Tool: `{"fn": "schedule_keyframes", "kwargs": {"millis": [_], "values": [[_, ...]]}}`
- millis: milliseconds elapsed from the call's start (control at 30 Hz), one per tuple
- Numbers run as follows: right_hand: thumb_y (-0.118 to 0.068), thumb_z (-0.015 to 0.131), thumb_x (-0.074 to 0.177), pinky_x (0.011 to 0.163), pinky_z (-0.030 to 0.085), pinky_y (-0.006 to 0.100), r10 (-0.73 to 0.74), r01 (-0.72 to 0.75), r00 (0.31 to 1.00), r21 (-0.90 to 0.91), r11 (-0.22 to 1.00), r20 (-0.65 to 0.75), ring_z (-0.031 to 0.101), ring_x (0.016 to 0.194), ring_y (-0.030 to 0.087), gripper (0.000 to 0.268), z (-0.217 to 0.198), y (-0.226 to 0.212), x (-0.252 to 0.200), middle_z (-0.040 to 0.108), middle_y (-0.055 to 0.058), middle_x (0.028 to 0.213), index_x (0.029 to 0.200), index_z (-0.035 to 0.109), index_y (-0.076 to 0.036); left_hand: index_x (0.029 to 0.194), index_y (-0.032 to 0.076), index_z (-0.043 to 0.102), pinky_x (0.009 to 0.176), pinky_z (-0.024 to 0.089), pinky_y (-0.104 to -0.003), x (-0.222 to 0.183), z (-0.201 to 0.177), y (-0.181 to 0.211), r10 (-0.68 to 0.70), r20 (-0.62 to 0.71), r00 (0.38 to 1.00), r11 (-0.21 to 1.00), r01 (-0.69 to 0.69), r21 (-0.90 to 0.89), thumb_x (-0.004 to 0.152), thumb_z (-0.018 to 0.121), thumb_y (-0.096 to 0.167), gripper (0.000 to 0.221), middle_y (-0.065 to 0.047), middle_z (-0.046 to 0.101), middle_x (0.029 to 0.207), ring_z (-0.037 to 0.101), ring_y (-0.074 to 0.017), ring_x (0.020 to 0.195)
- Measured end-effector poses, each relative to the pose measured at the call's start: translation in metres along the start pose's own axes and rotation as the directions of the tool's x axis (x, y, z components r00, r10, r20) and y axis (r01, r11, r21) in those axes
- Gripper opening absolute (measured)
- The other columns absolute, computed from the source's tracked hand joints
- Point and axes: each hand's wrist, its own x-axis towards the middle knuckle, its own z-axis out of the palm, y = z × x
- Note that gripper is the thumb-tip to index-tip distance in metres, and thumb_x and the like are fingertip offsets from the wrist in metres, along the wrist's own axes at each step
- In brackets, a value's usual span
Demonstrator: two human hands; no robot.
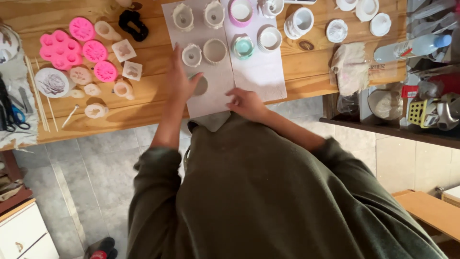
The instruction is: The recorder is selecting various candle containers from a storage shelf and organizing them on a workbench alongside craft materials.
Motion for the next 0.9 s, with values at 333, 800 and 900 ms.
{"fn": "schedule_keyframes", "kwargs": {"millis": [333,800,900], "values": [[-0.046,0.071,0.085,0.054,0.058,0.037,-0.524,0.281,0.85,-0.887,0.366,0.053,0.069,0.06,0.02,0.029,0.079,0.087,0.095,0.057,-0.005,0.077,0.108,0.067,-0.029,0.143,0.012,0.057,0.101,0.055,-0.048,0.021,0.05,-0.067,-0.015,-0.178,0.984,0.996,-0.002,-0.095,0.065,0.098,0.02,0.088,-0.012,0.064,0.133,0.065,-0.0378,0.121],[-0.037,0.069,0.094,0.055,0.056,0.03,-0.751,0.271,0.651,-0.891,0.364,-0.109,0.068,0.063,0.015,0.01,0.077,0.052,0.181,0.055,-0.008,0.08,0.097,0.064,-0.03,0.123,0.003,0.069,0.083,0.061,-0.044,-0.046,-0.099,0.012,-0.082,-0.339,0.937,0.996,0.061,-0.072,0.058,0.1,0.018,0.074,-0.018,0.069,0.112,0.069,-0.0393,0.104],[-0.04,0.068,0.093,0.057,0.057,0.032,-0.715,0.22,0.685,-0.897,0.383,-0.137,0.069,0.063,0.016,0.011,0.079,0.063,0.186,0.057,-0.009,0.081,0.099,0.064,-0.032,0.125,0.005,0.068,0.086,0.06,-0.043,-0.052,-0.095,0.022,-0.08,-0.293,0.953,0.994,0.053,-0.099,0.061,0.099,0.023,0.073,-0.014,0.069,0.116,0.069,-0.0362,0.106]]}}
